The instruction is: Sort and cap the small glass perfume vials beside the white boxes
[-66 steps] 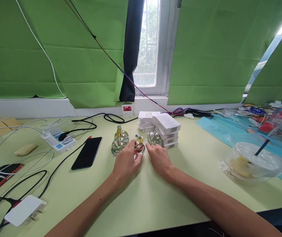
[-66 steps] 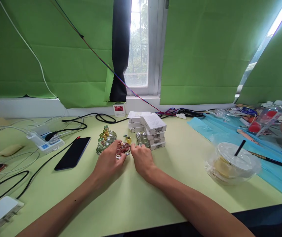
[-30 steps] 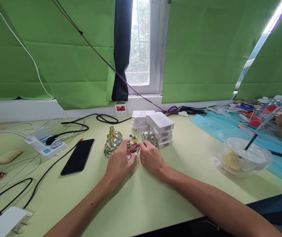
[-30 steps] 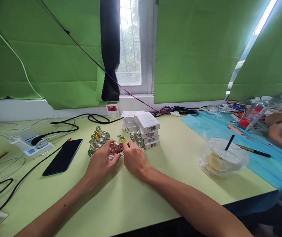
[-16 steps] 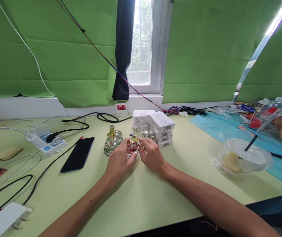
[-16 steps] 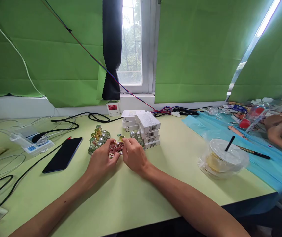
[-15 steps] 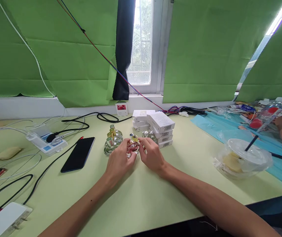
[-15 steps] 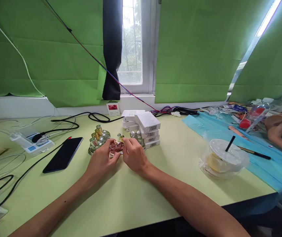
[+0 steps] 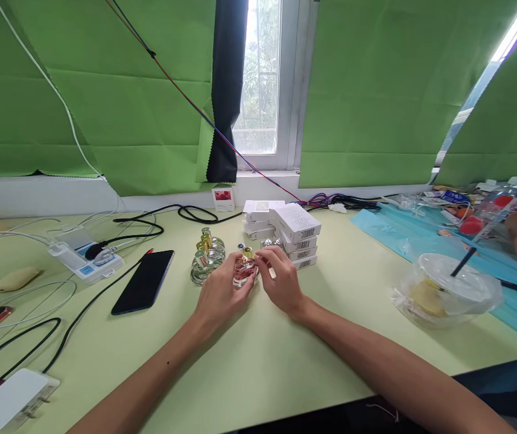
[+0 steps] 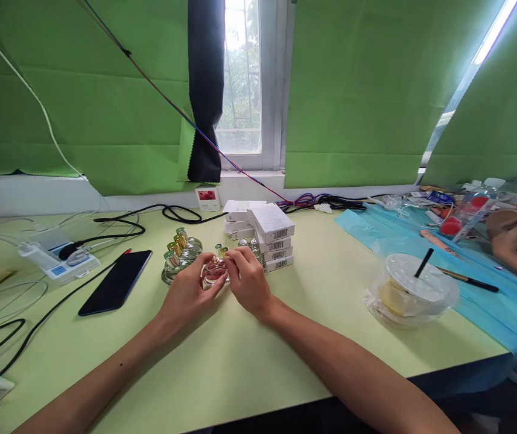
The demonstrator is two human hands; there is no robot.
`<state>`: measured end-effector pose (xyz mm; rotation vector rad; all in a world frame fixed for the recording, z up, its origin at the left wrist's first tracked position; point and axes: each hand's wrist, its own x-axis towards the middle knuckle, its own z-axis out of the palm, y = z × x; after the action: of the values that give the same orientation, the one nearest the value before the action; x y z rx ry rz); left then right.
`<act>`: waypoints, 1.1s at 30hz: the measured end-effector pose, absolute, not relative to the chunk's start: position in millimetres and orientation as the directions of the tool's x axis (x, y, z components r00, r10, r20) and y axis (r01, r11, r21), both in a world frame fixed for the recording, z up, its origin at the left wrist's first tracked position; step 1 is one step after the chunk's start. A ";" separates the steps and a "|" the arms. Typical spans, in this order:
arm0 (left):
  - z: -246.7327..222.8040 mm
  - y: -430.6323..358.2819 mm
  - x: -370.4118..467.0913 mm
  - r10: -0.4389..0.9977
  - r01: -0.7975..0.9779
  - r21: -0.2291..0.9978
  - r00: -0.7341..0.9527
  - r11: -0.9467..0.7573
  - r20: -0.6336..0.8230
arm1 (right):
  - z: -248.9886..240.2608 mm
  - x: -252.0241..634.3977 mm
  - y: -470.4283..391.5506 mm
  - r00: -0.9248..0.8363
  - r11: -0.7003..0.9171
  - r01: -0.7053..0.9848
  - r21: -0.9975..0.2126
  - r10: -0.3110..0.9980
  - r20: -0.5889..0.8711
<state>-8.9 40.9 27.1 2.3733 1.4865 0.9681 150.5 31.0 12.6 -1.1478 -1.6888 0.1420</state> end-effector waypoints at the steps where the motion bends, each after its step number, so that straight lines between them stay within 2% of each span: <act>1: 27.3 40.8 -8.7 0.856 0.739 0.468 0.290 -0.484 0.428 | 12.5 150.5 31.4 0.003 0.528 0.618 -0.582 0.739 0.674; 8: 26.3 40.9 -8.7 0.860 0.731 0.483 0.292 -0.483 0.418 | 10.7 150.7 32.3 -0.029 0.547 0.632 -0.550 0.725 0.688; 15: 24.8 40.8 -9.3 0.860 0.737 0.475 0.287 -0.480 0.423 | 4.5 150.2 37.9 0.040 0.667 0.521 -0.533 0.604 0.796; 21: 22.6 42.1 -10.8 0.859 0.735 0.477 0.291 -0.482 0.420 | 4.6 149.1 39.6 0.069 0.718 0.512 -0.471 0.512 0.856; 26: 21.3 43.1 -10.7 0.854 0.729 0.479 0.286 -0.488 0.434 | 5.5 149.3 39.3 0.061 0.722 0.518 -0.460 0.505 0.861; 33: 18.8 45.0 -9.5 0.867 0.672 0.553 0.324 -0.492 0.378 | 4.8 149.4 40.1 0.037 0.736 0.504 -0.451 0.503 0.863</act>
<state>-9.5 45.0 18.8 2.2988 1.3825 0.9371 149.4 40.1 4.8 -0.8341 -1.5944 -0.0008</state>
